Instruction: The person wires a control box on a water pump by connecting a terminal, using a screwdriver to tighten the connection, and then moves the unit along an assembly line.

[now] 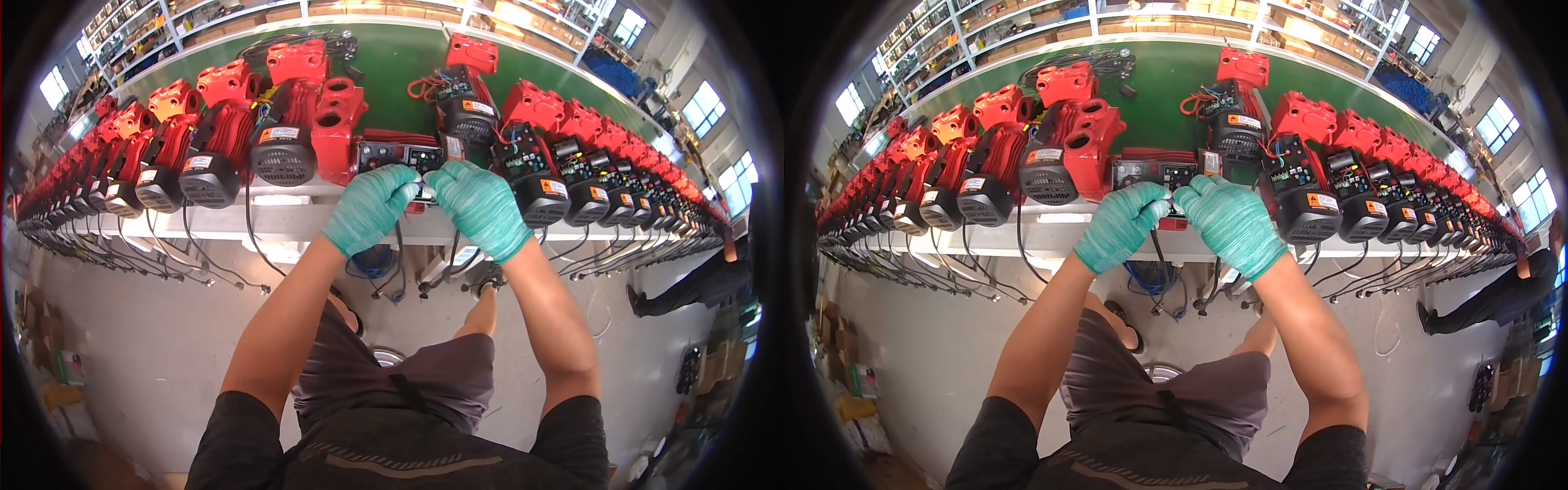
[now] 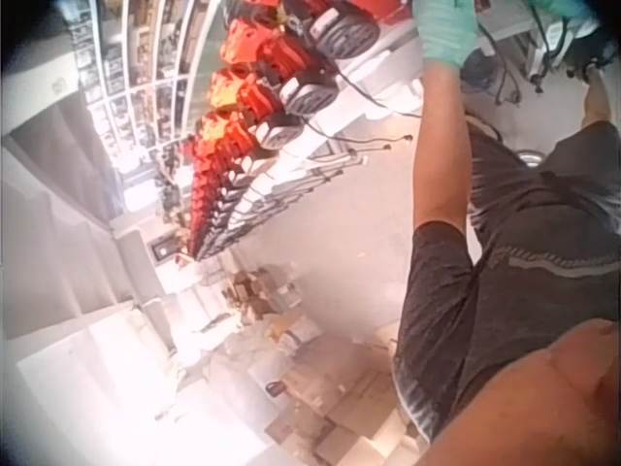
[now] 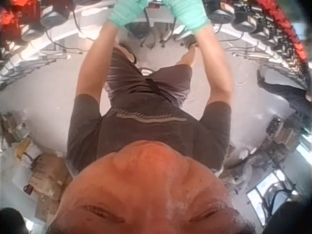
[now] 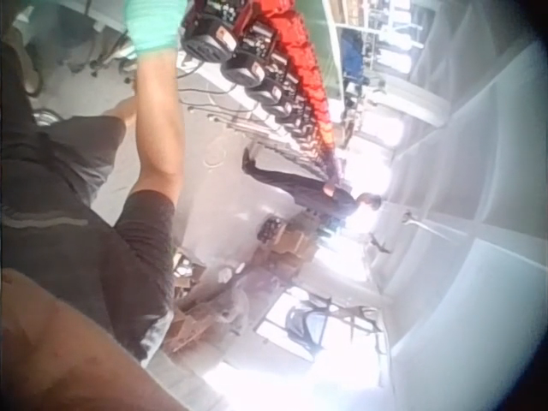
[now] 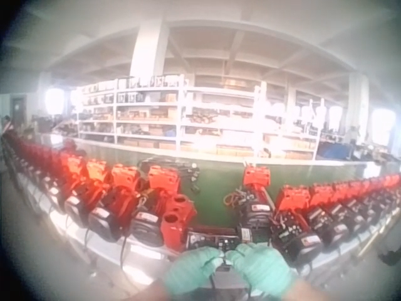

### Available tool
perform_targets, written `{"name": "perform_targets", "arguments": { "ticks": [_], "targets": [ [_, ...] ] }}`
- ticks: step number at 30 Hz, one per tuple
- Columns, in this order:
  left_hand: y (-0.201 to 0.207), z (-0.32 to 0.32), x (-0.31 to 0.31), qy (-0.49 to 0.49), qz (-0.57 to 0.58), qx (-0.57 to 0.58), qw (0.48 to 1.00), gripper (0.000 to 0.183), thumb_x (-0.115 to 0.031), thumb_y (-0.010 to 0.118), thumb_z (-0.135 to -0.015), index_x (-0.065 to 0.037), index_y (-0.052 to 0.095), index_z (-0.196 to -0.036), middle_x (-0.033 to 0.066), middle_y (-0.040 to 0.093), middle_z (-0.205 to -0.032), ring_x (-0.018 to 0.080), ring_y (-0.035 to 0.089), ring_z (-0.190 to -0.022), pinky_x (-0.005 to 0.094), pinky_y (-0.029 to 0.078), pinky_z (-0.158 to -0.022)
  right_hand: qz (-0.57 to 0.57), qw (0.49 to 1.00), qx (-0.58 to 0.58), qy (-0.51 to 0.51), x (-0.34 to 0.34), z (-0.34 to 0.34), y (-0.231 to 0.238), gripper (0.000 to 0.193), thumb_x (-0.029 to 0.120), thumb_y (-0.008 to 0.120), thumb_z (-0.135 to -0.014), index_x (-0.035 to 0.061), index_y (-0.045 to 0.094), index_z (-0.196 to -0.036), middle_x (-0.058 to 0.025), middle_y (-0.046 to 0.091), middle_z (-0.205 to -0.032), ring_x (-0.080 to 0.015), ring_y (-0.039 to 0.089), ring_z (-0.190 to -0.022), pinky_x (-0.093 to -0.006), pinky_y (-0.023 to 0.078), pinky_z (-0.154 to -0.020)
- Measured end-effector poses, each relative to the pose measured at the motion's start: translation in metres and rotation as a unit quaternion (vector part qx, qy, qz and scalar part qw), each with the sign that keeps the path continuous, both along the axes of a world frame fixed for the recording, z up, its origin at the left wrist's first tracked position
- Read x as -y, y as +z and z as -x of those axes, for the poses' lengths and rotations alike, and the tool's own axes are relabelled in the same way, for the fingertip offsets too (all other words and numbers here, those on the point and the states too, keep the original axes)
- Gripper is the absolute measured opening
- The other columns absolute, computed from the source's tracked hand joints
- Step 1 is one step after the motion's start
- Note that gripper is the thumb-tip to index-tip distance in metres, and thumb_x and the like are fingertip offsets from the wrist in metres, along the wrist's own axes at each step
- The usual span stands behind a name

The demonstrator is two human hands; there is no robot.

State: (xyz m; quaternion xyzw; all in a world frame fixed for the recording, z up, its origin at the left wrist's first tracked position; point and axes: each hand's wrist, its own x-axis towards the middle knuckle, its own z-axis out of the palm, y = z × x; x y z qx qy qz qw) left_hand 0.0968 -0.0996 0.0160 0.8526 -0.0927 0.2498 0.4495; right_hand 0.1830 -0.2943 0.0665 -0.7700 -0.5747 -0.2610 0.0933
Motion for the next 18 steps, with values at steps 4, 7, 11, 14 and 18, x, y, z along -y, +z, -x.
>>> {"name": "perform_targets", "arguments": {
  "ticks": [4, 7, 11, 14, 18],
  "targets": [
    [-0.001, 0.0, 0.002, -0.009, 0.025, -0.011, 1.0, 0.017, -0.008, 0.065, -0.098, 0.0, 0.069, -0.112, 0.0116, 0.07, -0.091, 0.0197, 0.063, -0.07, 0.0342, 0.054, -0.07, -0.106, 0.94, -0.323, -0.03, -0.006, 0.008, -0.017, 0.019, 0.023, 0.067, -0.097, 0.0043, 0.066, -0.093, -0.0081, 0.06, -0.068, -0.0259, 0.058, -0.05, -0.0385, 0.05, -0.048],
    [-0.009, -0.001, -0.001, -0.004, 0.008, 0.034, 0.999, 0.017, -0.007, 0.064, -0.098, 0.0, 0.069, -0.112, 0.0113, 0.07, -0.09, 0.0182, 0.063, -0.071, 0.0339, 0.054, -0.07, -0.246, 0.504, -0.826, -0.055, -0.013, 0.027, -0.014, 0.024, 0.023, 0.06, -0.101, 0.0023, 0.065, -0.09, -0.0042, 0.056, -0.059, -0.0178, 0.047, -0.038, -0.0323, 0.039, -0.036],
    [-0.003, -0.001, 0.002, -0.014, 0.047, -0.012, 0.999, 0.017, -0.007, 0.064, -0.098, 0.001, 0.069, -0.112, 0.0118, 0.07, -0.091, 0.0181, 0.064, -0.073, 0.034, 0.054, -0.072, -0.347, 0.419, -0.837, -0.053, 0.0, 0.042, -0.024, 0.027, 0.023, 0.058, -0.102, 0.0004, 0.064, -0.089, -0.0039, 0.056, -0.061, -0.0115, 0.042, -0.037, -0.0262, 0.032, -0.033],
    [-0.004, -0.001, -0.001, -0.019, 0.043, -0.016, 0.999, 0.018, -0.006, 0.064, -0.097, 0.001, 0.069, -0.112, 0.012, 0.069, -0.09, 0.0183, 0.064, -0.072, 0.0343, 0.054, -0.071, -0.313, 0.692, -0.649, -0.049, 0.009, 0.04, -0.025, 0.019, 0.019, 0.063, -0.099, 0.001, 0.064, -0.104, -0.006, 0.061, -0.074, -0.0159, 0.058, -0.058, -0.0304, 0.046, -0.05],
    [-0.006, -0.002, -0.004, -0.022, 0.033, -0.001, 0.999, 0.018, -0.007, 0.064, -0.098, 0.002, 0.069, -0.113, 0.0116, 0.069, -0.089, 0.0179, 0.063, -0.07, 0.0339, 0.054, -0.07, -0.2, 0.952, -0.228, -0.039, 0.001, 0.028, -0.017, 0.035, 0.015, 0.072, -0.091, 0.0037, 0.062, -0.123, -0.0091, 0.066, -0.094, -0.0227, 0.07, -0.081, -0.0366, 0.057, -0.069]
  ]
}}
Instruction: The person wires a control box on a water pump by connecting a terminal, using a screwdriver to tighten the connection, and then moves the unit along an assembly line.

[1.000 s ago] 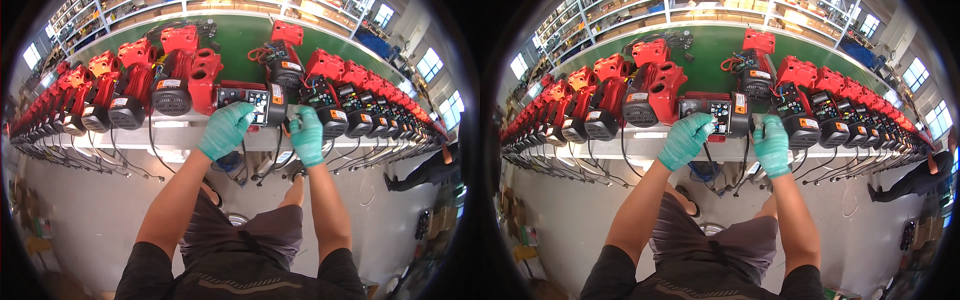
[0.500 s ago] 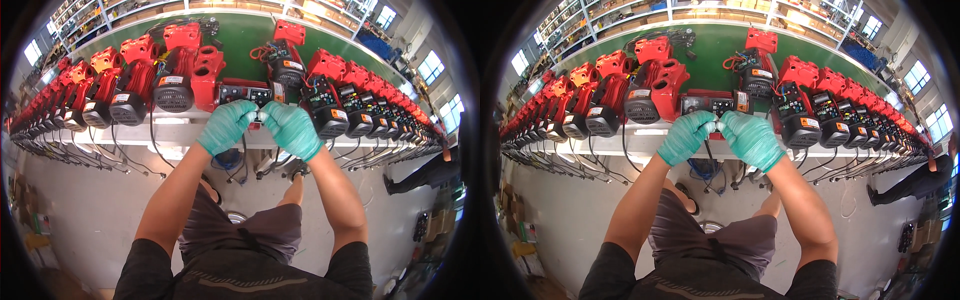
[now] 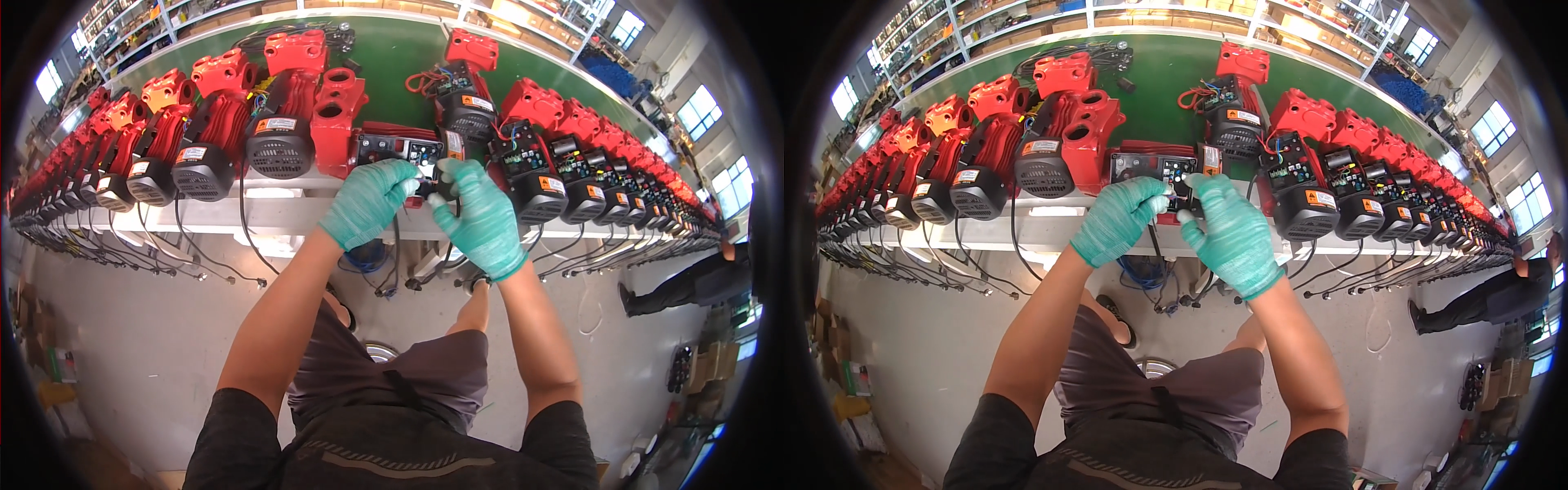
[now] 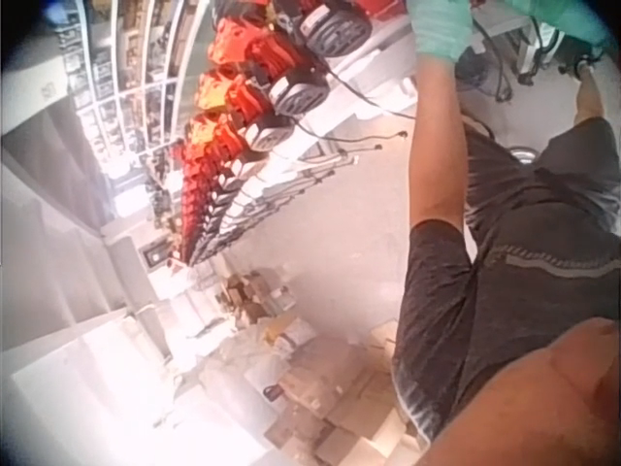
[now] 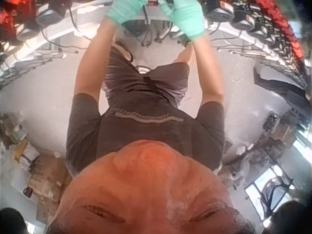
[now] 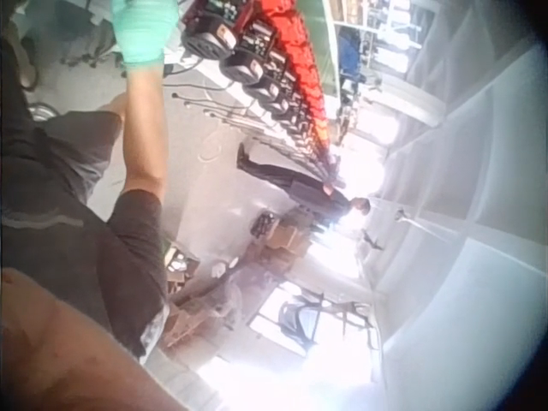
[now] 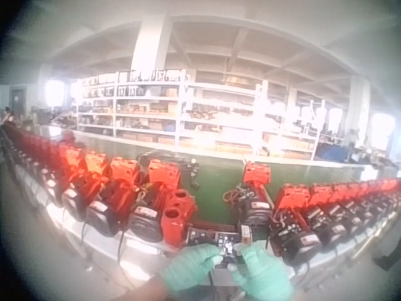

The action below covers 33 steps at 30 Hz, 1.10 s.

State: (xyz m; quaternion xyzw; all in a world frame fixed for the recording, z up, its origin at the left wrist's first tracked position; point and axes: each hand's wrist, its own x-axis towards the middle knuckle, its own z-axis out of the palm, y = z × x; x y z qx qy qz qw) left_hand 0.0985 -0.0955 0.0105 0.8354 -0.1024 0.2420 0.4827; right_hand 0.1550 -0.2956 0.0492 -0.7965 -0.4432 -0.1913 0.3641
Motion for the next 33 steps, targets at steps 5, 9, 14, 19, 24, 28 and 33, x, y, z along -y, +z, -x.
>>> {"name": "perform_targets", "arguments": {
  "ticks": [5, 9, 14, 19, 24, 28, 33],
  "targets": [
    [0.006, 0.001, 0.0, -0.024, 0.034, -0.043, 0.998, 0.017, -0.006, 0.065, -0.097, 0.003, 0.07, -0.111, 0.01, 0.069, -0.089, 0.0156, 0.062, -0.071, 0.0324, 0.054, -0.069, 0.268, 0.93, 0.249, -0.028, -0.005, -0.016, 0.007, 0.024, 0.013, 0.067, -0.088, 0.007, 0.064, -0.111, -0.0081, 0.066, -0.099, -0.0267, 0.07, -0.08, -0.0394, 0.056, -0.061],
    [0.004, 0.002, -0.002, -0.039, 0.043, -0.037, 0.998, 0.023, -0.005, 0.066, -0.097, 0.001, 0.067, -0.12, 0.0086, 0.07, -0.09, 0.0143, 0.061, -0.072, 0.0314, 0.054, -0.07, 0.286, 0.943, 0.169, 0.008, -0.003, -0.018, 0.014, 0.012, 0.013, 0.065, -0.093, 0.0068, 0.064, -0.103, -0.0088, 0.062, -0.074, -0.0204, 0.068, -0.069, -0.0364, 0.053, -0.056],
    [0.0, 0.004, -0.001, -0.025, 0.084, -0.06, 0.994, 0.039, -0.002, 0.067, -0.096, -0.003, 0.056, -0.133, 0.0056, 0.07, -0.1, 0.0112, 0.06, -0.078, 0.0304, 0.054, -0.074, 0.01, 0.913, -0.406, 0.037, -0.002, 0.014, 0.012, 0.015, 0.017, 0.062, -0.102, 0.003, 0.065, -0.102, -0.007, 0.06, -0.07, -0.0116, 0.06, -0.06, -0.0329, 0.05, -0.053],
    [0.008, 0.003, -0.002, -0.025, 0.071, -0.098, 0.992, 0.036, -0.001, 0.066, -0.096, -0.003, 0.056, -0.131, 0.0053, 0.069, -0.105, 0.0112, 0.062, -0.084, 0.0307, 0.055, -0.077, -0.054, 0.992, -0.11, 0.011, 0.017, 0.002, -0.003, 0.021, 0.013, 0.067, -0.098, 0.0018, 0.064, -0.116, -0.0072, 0.066, -0.081, -0.014, 0.065, -0.068, -0.0307, 0.055, -0.063],
    [0.007, 0.006, -0.006, -0.024, 0.083, -0.092, 0.992, 0.041, 0.002, 0.065, -0.095, -0.004, 0.055, -0.134, 0.0057, 0.069, -0.104, 0.0121, 0.062, -0.086, 0.0315, 0.055, -0.08, 0.102, 0.987, 0.108, 0.064, -0.008, -0.002, 0.013, 0.046, 0.011, 0.074, -0.086, 0.0134, 0.063, -0.13, -0.0126, 0.066, -0.115, -0.0326, 0.069, -0.09, -0.0384, 0.058, -0.073],
    [0.007, 0.004, -0.007, -0.015, 0.036, -0.095, 0.995, 0.047, 0.003, 0.066, -0.094, -0.005, 0.054, -0.138, 0.0058, 0.068, -0.102, 0.0135, 0.064, -0.088, 0.0315, 0.055, -0.081, 0.251, 0.941, 0.222, 0.055, -0.011, -0.01, 0.015, 0.032, 0.013, 0.067, -0.085, 0.0153, 0.064, -0.117, -0.0051, 0.065, -0.097, -0.025, 0.07, -0.083, -0.0378, 0.058, -0.065],
    [0.003, 0.002, -0.008, -0.047, 0.05, -0.091, 0.994, 0.044, 0.002, 0.067, -0.093, -0.004, 0.056, -0.136, 0.0084, 0.07, -0.104, 0.0158, 0.066, -0.088, 0.0323, 0.056, -0.082, 0.261, 0.946, 0.189, 0.022, -0.003, -0.017, 0.003, 0.02, 0.013, 0.067, -0.09, 0.0116, 0.067, -0.11, -0.008, 0.062, -0.077, -0.0285, 0.066, -0.069, -0.0397, 0.055, -0.061]
  ]
}}
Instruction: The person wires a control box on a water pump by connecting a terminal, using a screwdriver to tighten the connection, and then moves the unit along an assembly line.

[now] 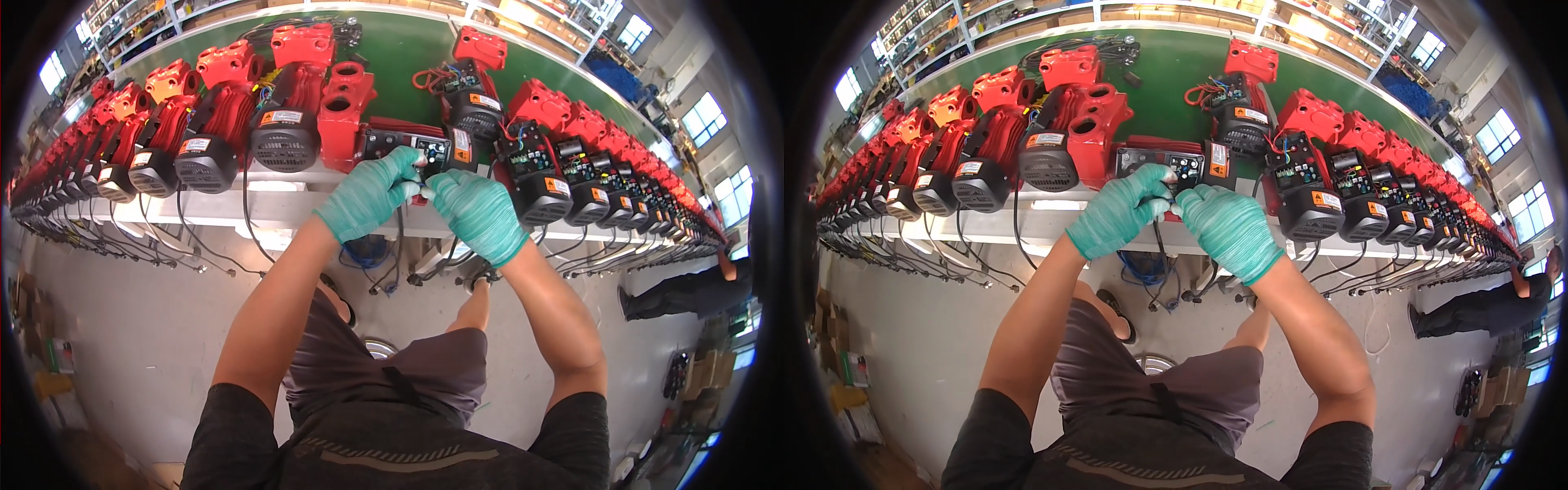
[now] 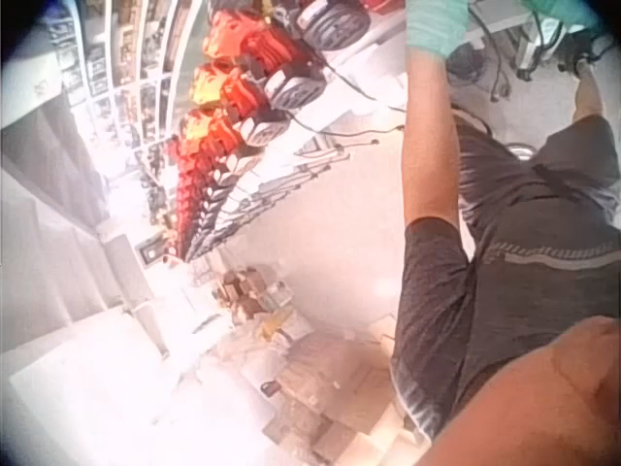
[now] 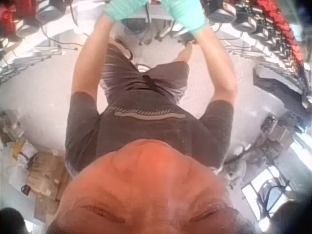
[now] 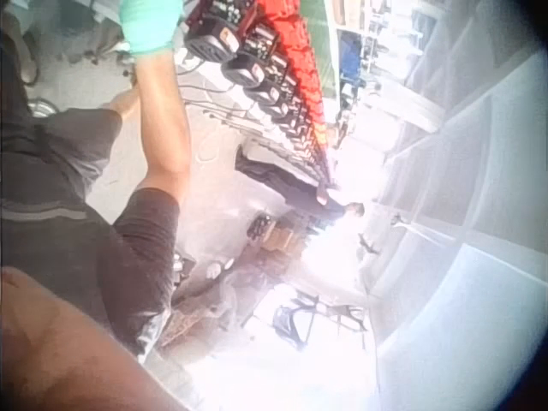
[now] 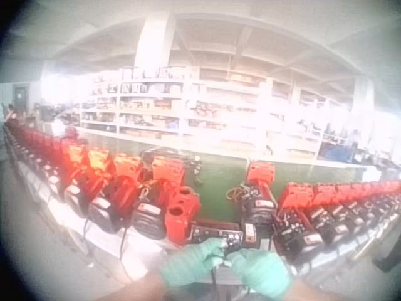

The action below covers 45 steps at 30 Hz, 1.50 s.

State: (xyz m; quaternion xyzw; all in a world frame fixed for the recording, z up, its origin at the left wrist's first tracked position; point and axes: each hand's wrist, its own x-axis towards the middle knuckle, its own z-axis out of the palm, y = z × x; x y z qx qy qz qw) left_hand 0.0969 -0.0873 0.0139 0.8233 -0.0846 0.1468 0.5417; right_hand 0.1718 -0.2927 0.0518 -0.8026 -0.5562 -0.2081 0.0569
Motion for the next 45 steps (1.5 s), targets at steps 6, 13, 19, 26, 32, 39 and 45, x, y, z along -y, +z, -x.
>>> {"name": "perform_targets", "arguments": {
  "ticks": [6, 13, 19, 26, 32, 39, 45],
  "targets": [
    [0.006, 0.005, 0.002, 0.0, -0.047, 0.027, 0.999, 0.025, -0.005, 0.066, -0.097, -0.002, 0.064, -0.122, 0.0091, 0.071, -0.1, 0.0167, 0.066, -0.082, 0.0331, 0.055, -0.077, -0.226, 0.943, -0.245, -0.002, 0.004, 0.013, -0.001, 0.012, 0.013, 0.069, -0.096, 0.0038, 0.067, -0.088, -0.0108, 0.067, -0.069, -0.0208, 0.067, -0.059, -0.0333, 0.049, -0.053],
    [0.001, 0.003, -0.002, -0.001, 0.002, 0.035, 0.999, 0.02, -0.005, 0.065, -0.097, -0.002, 0.066, -0.117, 0.0088, 0.07, -0.096, 0.0147, 0.063, -0.079, 0.0318, 0.054, -0.076, -0.282, 0.912, -0.296, -0.026, 0.016, 0.005, 0.003, 0.026, 0.013, 0.07, -0.095, 0.0044, 0.063, -0.119, -0.0079, 0.069, -0.094, -0.0157, 0.063, -0.067, -0.0323, 0.053, -0.062],
    [0.013, -0.003, 0.005, -0.013, -0.102, 0.058, 0.993, 0.021, -0.011, 0.066, -0.096, -0.003, 0.066, -0.116, 0.0097, 0.07, -0.098, 0.0218, 0.064, -0.084, 0.0368, 0.053, -0.081, -0.074, 0.997, 0.032, 0.005, 0.012, 0.002, 0.002, 0.024, 0.016, 0.066, -0.09, 0.0111, 0.064, -0.113, -0.0085, 0.064, -0.097, -0.0272, 0.068, -0.078, -0.0403, 0.056, -0.064],
    [-0.01, 0.007, -0.01, 0.042, 0.027, -0.041, 0.998, 0.018, -0.014, 0.063, -0.1, -0.001, 0.07, -0.11, 0.0038, 0.067, -0.094, 0.0093, 0.059, -0.079, 0.0266, 0.051, -0.071, -0.028, 0.982, -0.187, -0.031, -0.013, 0.002, -0.003, 0.011, 0.013, 0.062, -0.089, 0.0058, 0.067, -0.096, -0.0168, 0.071, -0.086, -0.0353, 0.073, -0.078, -0.0465, 0.057, -0.066],
    [-0.017, -0.001, -0.01, 0.034, -0.033, -0.007, 0.999, 0.014, -0.013, 0.061, -0.102, -0.004, 0.068, -0.111, -0.0009, 0.062, -0.086, 0.0071, 0.055, -0.075, 0.0259, 0.047, -0.068, -0.351, 0.592, -0.725, -0.027, -0.024, 0.027, -0.021, 0.023, 0.021, 0.053, -0.104, 0.006, 0.064, -0.09, -0.0163, 0.066, -0.08, -0.0327, 0.068, -0.072, -0.0449, 0.053, -0.066],
    [-0.021, -0.003, -0.015, 0.014, 0.07, -0.022, 0.997, 0.015, -0.011, 0.06, -0.103, -0.003, 0.067, -0.112, -0.0006, 0.061, -0.089, 0.0075, 0.052, -0.074, 0.0253, 0.045, -0.067, -0.269, 0.906, -0.327, -0.007, -0.002, 0.013, -0.023, 0.042, 0.028, 0.067, -0.092, 0.0046, 0.056, -0.124, -0.0203, 0.066, -0.099, -0.0389, 0.07, -0.089, -0.0486, 0.055, -0.074],
    [-0.019, -0.004, -0.009, 0.009, 0.065, -0.002, 0.998, 0.017, -0.012, 0.059, -0.103, -0.002, 0.067, -0.115, 0.0001, 0.06, -0.089, 0.0075, 0.053, -0.073, 0.0249, 0.045, -0.065, -0.237, 0.964, -0.121, 0.024, -0.017, -0.004, -0.058, 0.023, 0.013, 0.062, -0.093, 0.0096, 0.06, -0.116, -0.0105, 0.063, -0.099, -0.0314, 0.069, -0.082, -0.043, 0.057, -0.071]
  ]
}}
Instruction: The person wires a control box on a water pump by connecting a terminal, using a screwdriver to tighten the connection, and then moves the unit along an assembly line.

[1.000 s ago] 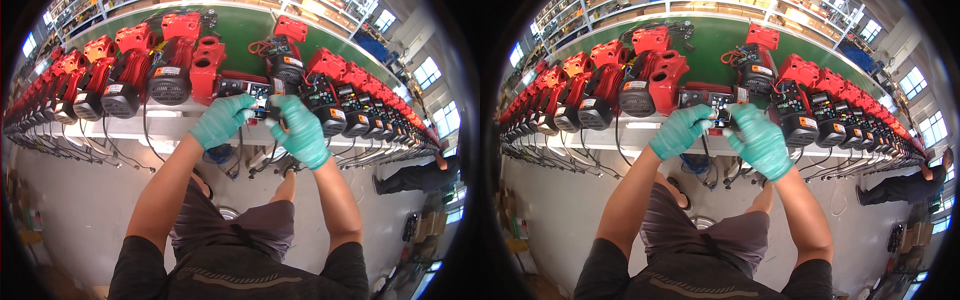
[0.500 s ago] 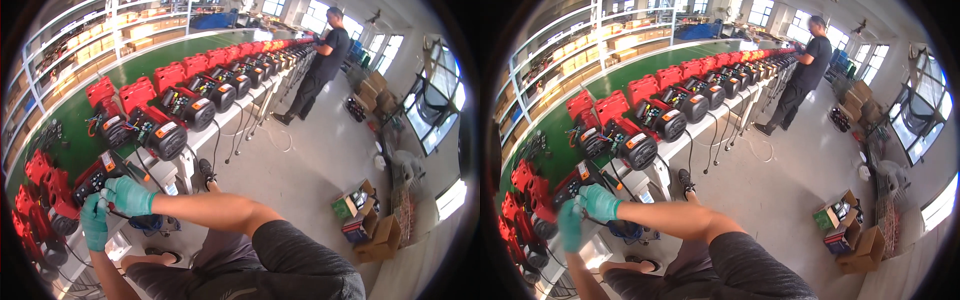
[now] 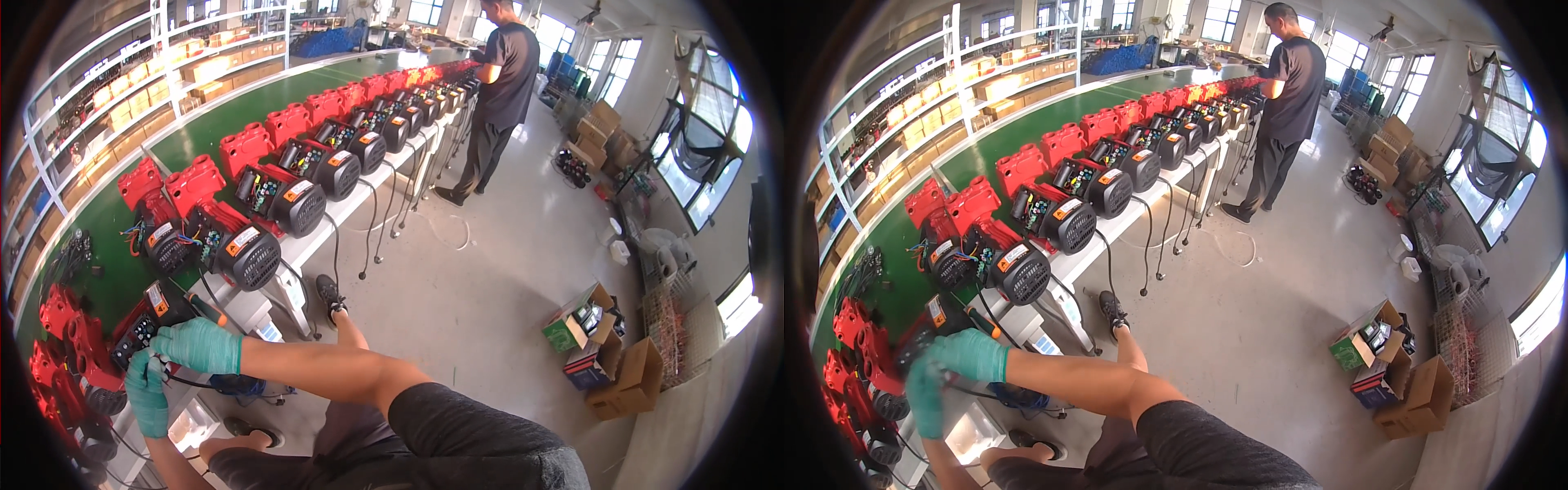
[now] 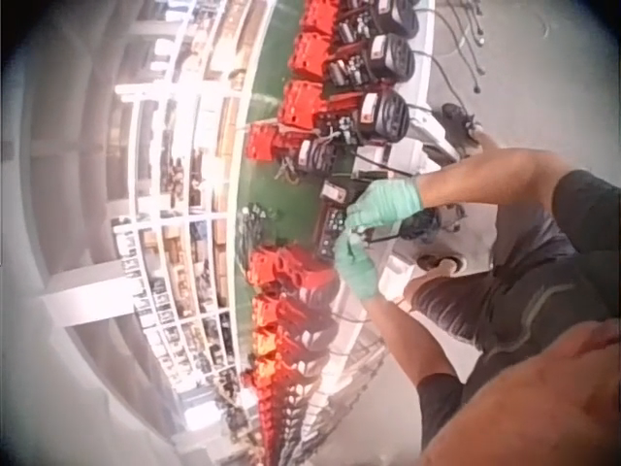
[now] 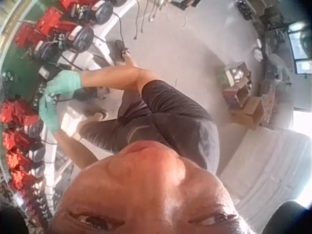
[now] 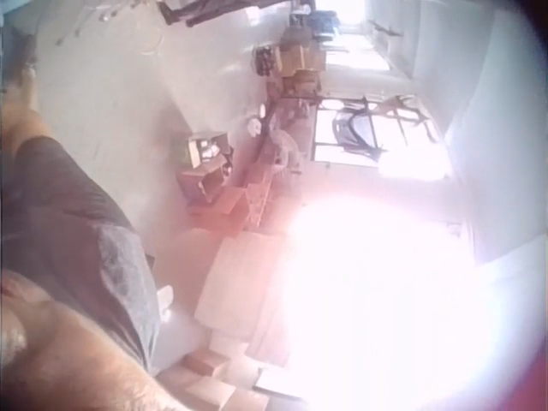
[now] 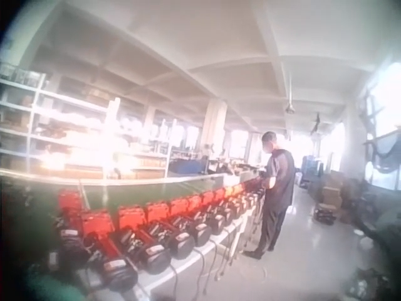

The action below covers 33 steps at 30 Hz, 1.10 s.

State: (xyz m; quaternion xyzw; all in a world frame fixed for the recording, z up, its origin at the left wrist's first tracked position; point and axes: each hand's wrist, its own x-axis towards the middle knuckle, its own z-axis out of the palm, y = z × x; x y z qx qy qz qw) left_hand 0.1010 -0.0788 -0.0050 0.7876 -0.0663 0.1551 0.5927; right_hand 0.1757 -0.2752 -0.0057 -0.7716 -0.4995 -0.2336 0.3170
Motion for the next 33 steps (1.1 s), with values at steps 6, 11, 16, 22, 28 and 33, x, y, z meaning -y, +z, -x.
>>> {"name": "perform_targets", "arguments": {
  "ticks": [6, 11, 16, 22, 28, 33],
  "targets": [
    [0.001, 0.007, -0.009, 0.018, -0.036, -0.023, 0.999, 0.016, -0.009, 0.057, -0.102, -0.002, 0.067, -0.113, 0.0003, 0.06, -0.087, 0.0077, 0.052, -0.07, 0.0251, 0.044, -0.062, -0.053, 0.996, -0.072, 0.031, -0.011, 0.006, -0.006, 0.017, 0.015, 0.07, -0.082, 0.0155, 0.068, -0.098, -0.0121, 0.063, -0.103, -0.0293, 0.07, -0.089, -0.0393, 0.059, -0.073],
    [0.004, 0.004, 0.0, 0.021, -0.094, 0.017, 0.995, 0.014, -0.008, 0.057, -0.102, -0.003, 0.067, -0.111, -0.0002, 0.058, -0.086, 0.0075, 0.051, -0.07, 0.0252, 0.042, -0.062, -0.075, 0.971, -0.228, 0.013, -0.01, 0.02, 0.008, 0.011, 0.015, 0.06, -0.093, 0.0059, 0.062, -0.1, -0.0165, 0.063, -0.089, -0.0371, 0.067, -0.08, -0.046, 0.054, -0.07],
    [0.01, 0.008, 0.004, 0.023, -0.125, 0.035, 0.991, 0.011, -0.008, 0.059, -0.101, -0.003, 0.067, -0.106, -0.0011, 0.055, -0.083, 0.0072, 0.047, -0.072, 0.0256, 0.04, -0.063, -0.178, 0.964, -0.2, -0.008, -0.037, 0.015, -0.016, 0.019, 0.02, 0.053, -0.104, 0.0009, 0.056, -0.101, -0.0214, 0.063, -0.079, -0.0428, 0.062, -0.072, -0.052, 0.048, -0.065],
    [0.01, 0.011, 0.002, 0.01, -0.115, 0.049, 0.992, 0.009, -0.011, 0.06, -0.101, -0.004, 0.065, -0.103, -0.0007, 0.054, -0.081, 0.0085, 0.047, -0.074, 0.0265, 0.041, -0.065, -0.096, 0.978, -0.186, -0.014, 0.009, 0.026, 0.033, 0.041, 0.033, 0.065, -0.09, 0.0034, 0.055, -0.116, -0.0215, 0.069, -0.1, -0.0376, 0.071, -0.09, -0.0465, 0.057, -0.075],
    [0.016, 0.009, 0.009, -0.002, -0.068, 0.044, 0.997, 0.01, -0.009, 0.056, -0.099, -0.003, 0.064, -0.102, 0.0002, 0.057, -0.083, 0.0092, 0.051, -0.075, 0.0261, 0.043, -0.067, 0.103, 0.991, 0.078, 0.029, 0.021, -0.004, 0.038, 0.021, 0.023, 0.065, -0.087, 0.0127, 0.067, -0.105, -0.0122, 0.068, -0.097, -0.0307, 0.072, -0.086, -0.0432, 0.057, -0.069],
    [0.027, 0.011, 0.008, 0.002, -0.083, -0.002, 0.997, 0.011, -0.006, 0.056, -0.098, -0.002, 0.066, -0.101, 0.0003, 0.06, -0.083, 0.0091, 0.052, -0.075, 0.0264, 0.044, -0.068, 0.172, 0.961, 0.211, 0.049, 0.026, -0.005, 0.058, 0.02, 0.018, 0.059, -0.088, 0.0135, 0.067, -0.106, -0.0048, 0.061, -0.085, -0.025, 0.067, -0.072, -0.0384, 0.053, -0.062]
  ]
}}
